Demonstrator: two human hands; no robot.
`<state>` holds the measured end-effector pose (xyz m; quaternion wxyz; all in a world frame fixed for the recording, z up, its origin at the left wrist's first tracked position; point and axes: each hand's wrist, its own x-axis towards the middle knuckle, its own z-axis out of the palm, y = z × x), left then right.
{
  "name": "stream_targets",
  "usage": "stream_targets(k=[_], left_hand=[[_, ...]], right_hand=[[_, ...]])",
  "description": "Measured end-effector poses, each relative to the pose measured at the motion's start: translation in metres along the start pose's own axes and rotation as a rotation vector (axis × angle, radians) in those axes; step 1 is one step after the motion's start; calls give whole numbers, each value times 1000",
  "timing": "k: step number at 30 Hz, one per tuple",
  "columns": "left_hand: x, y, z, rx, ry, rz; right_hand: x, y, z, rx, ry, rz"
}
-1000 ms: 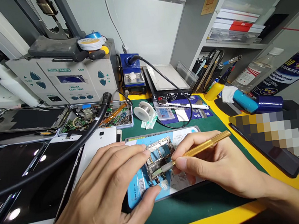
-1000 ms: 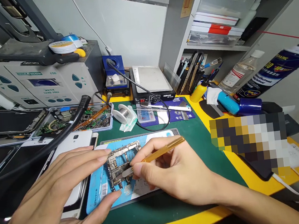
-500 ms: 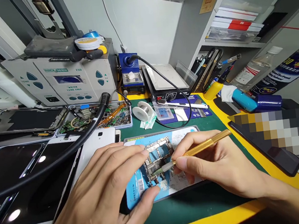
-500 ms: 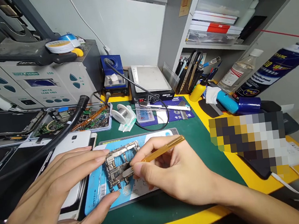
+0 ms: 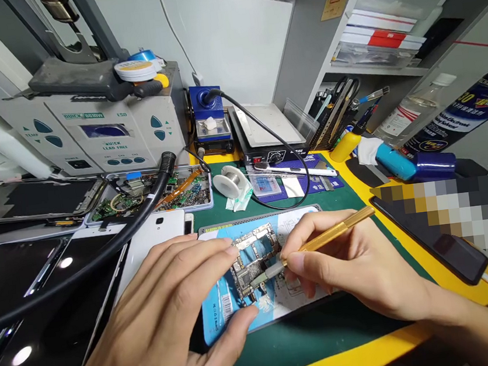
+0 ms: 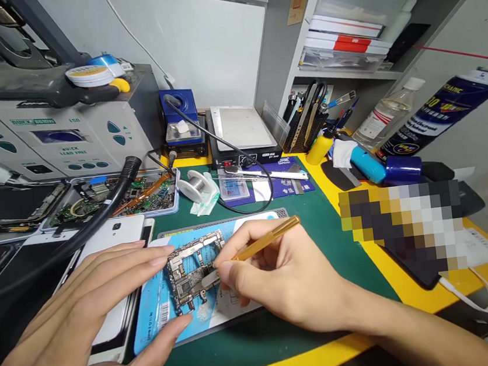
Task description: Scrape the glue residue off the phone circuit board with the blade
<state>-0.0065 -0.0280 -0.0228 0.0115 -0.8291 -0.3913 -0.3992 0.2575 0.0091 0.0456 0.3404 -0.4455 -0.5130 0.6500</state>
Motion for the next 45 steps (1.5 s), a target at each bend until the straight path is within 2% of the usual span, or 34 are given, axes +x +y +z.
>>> stream_targets(k=[5,12,17,34,45], left_hand=[[-5,2,3,2,-1,8],[7,0,-2,20,6,37],[10,1,-3,4,1,71],[10,0,-1,-43,11,63],[10,1,-1,27,29,54]], right_hand=[[1,-1,0,-7,13,-31],[1,-2,1,5,32,-63],[1,-1,0,17,49,-56],[1,-1,-2,-17,78,-26],[0,0,-1,6,111,-29]])
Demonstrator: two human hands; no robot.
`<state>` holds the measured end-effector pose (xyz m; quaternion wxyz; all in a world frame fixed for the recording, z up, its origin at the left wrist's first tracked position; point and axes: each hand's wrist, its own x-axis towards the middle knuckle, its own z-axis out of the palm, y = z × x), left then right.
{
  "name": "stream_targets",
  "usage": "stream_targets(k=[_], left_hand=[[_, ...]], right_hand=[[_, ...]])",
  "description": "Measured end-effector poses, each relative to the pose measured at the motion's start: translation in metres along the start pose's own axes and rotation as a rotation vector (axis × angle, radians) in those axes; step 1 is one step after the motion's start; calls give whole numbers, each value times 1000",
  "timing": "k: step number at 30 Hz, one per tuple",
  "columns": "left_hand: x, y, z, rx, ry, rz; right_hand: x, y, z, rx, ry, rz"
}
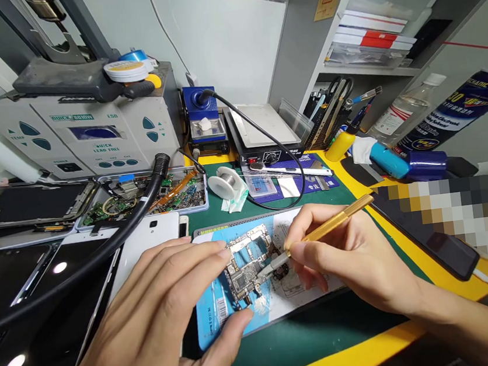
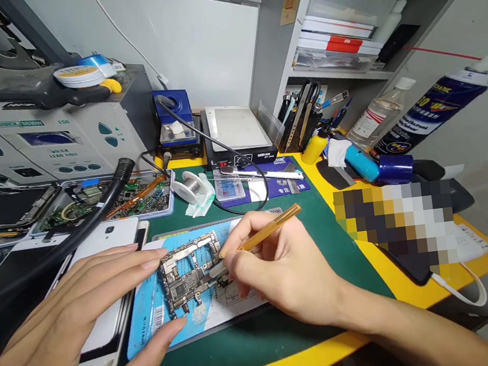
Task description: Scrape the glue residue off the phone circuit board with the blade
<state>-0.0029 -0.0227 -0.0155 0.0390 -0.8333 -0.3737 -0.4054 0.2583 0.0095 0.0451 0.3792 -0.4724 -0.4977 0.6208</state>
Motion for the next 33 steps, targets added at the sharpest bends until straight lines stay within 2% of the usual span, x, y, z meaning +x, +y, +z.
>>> stream_targets(k=[9,19,33], left_hand=[[-2,-2,-1,-44,-16,2],[1,-2,-1,-17,9,27],[-2,-4,1,-20,12,26]], right_hand=[[2,11,-6,60,19,-41],[1,12,-5,56,73,-42],[2,5,1,53,59,-131]])
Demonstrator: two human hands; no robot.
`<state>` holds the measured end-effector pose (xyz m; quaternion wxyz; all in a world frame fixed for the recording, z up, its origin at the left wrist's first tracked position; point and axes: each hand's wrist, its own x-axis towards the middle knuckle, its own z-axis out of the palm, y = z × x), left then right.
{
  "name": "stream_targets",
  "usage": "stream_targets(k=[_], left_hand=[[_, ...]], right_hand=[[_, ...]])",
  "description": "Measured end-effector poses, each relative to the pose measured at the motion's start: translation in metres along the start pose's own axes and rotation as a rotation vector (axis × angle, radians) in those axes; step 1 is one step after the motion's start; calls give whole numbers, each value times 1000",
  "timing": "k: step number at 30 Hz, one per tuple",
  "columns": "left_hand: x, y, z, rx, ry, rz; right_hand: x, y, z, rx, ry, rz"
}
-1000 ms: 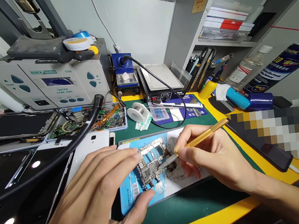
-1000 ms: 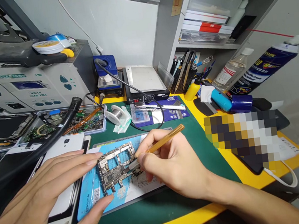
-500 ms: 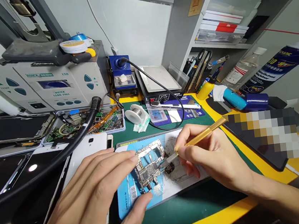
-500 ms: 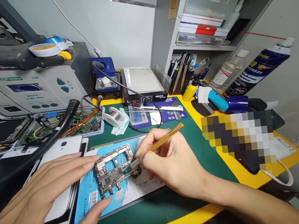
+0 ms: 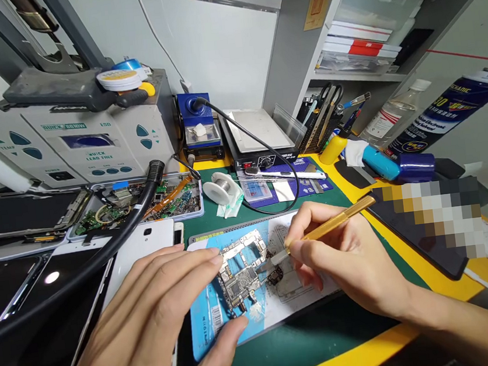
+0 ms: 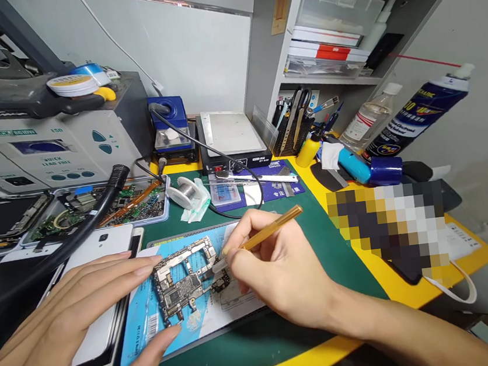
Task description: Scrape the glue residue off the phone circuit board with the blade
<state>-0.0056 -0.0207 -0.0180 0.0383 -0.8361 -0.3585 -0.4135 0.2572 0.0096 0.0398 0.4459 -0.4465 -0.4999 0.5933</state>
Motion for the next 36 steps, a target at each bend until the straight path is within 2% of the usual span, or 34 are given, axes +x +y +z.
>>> stream_targets(k=[5,12,19,21,23,25,32,36], left_hand=[[-2,0,-2,3,-7,9],[-2,-4,0,1,-20,-41],[-4,-5,-3,-3,-32,-70],[-4,-4,-2,-6,-29,-80],[-4,-3,-1,-15,-22,-86],[-3,-2,0,-19,-21,-89],[0,-3,-1,-30,-40,-75],[0,-4,-2,-27,-65,-82]], right_hand=[[-3,6,0,-60,5,-69],[-23,10,3,-574,88,-513],[-30,29,-3,-749,-16,-782],[-34,35,-1,-795,-9,-766],[-40,38,2,-810,85,-649],[-45,38,6,-795,121,-601],[-43,34,3,-817,-10,-634],[-38,35,7,-811,58,-773]])
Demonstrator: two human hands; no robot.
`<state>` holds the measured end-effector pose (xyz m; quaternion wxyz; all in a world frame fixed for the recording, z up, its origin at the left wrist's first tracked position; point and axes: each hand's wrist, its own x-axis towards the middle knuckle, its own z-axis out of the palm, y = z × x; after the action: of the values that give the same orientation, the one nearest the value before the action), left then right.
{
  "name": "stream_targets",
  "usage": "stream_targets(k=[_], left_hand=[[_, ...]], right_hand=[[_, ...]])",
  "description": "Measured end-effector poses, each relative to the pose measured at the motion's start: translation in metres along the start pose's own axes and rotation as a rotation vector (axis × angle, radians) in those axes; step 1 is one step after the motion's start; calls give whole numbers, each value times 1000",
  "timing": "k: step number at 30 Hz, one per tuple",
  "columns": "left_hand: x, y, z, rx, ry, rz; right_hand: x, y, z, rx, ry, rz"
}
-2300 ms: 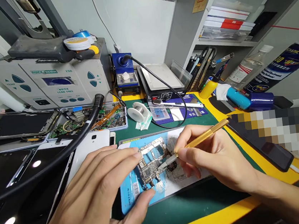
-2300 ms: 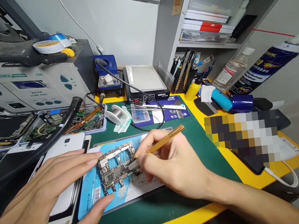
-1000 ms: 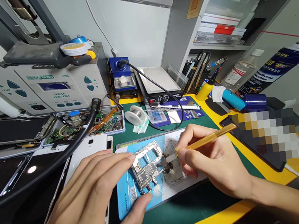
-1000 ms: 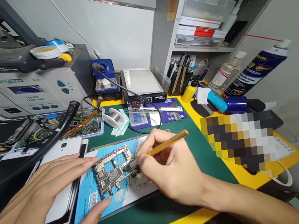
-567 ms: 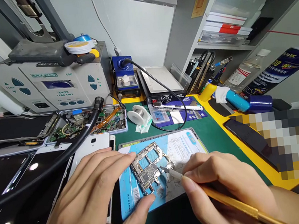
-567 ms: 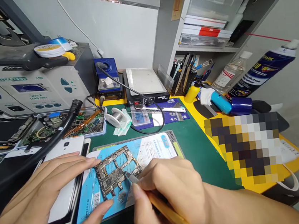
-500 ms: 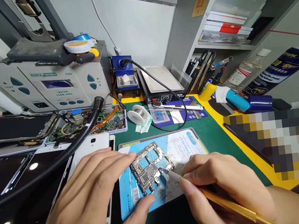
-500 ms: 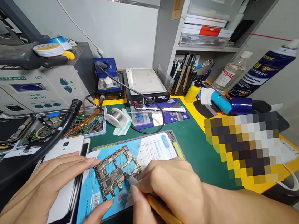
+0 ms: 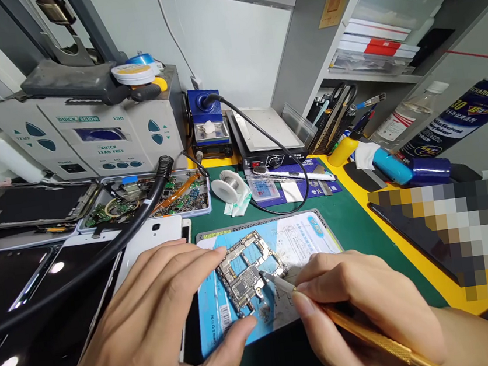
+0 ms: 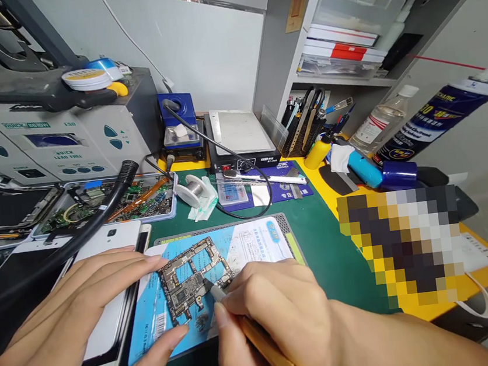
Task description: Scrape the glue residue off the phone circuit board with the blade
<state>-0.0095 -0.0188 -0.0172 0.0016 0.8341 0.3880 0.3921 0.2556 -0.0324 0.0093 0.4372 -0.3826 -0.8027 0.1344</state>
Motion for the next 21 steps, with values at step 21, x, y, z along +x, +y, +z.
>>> stream_targets(k=[21], left_hand=[[0,-1,-3,38,-21,25]], right_hand=[[25,2,-7,170,-85,74]])
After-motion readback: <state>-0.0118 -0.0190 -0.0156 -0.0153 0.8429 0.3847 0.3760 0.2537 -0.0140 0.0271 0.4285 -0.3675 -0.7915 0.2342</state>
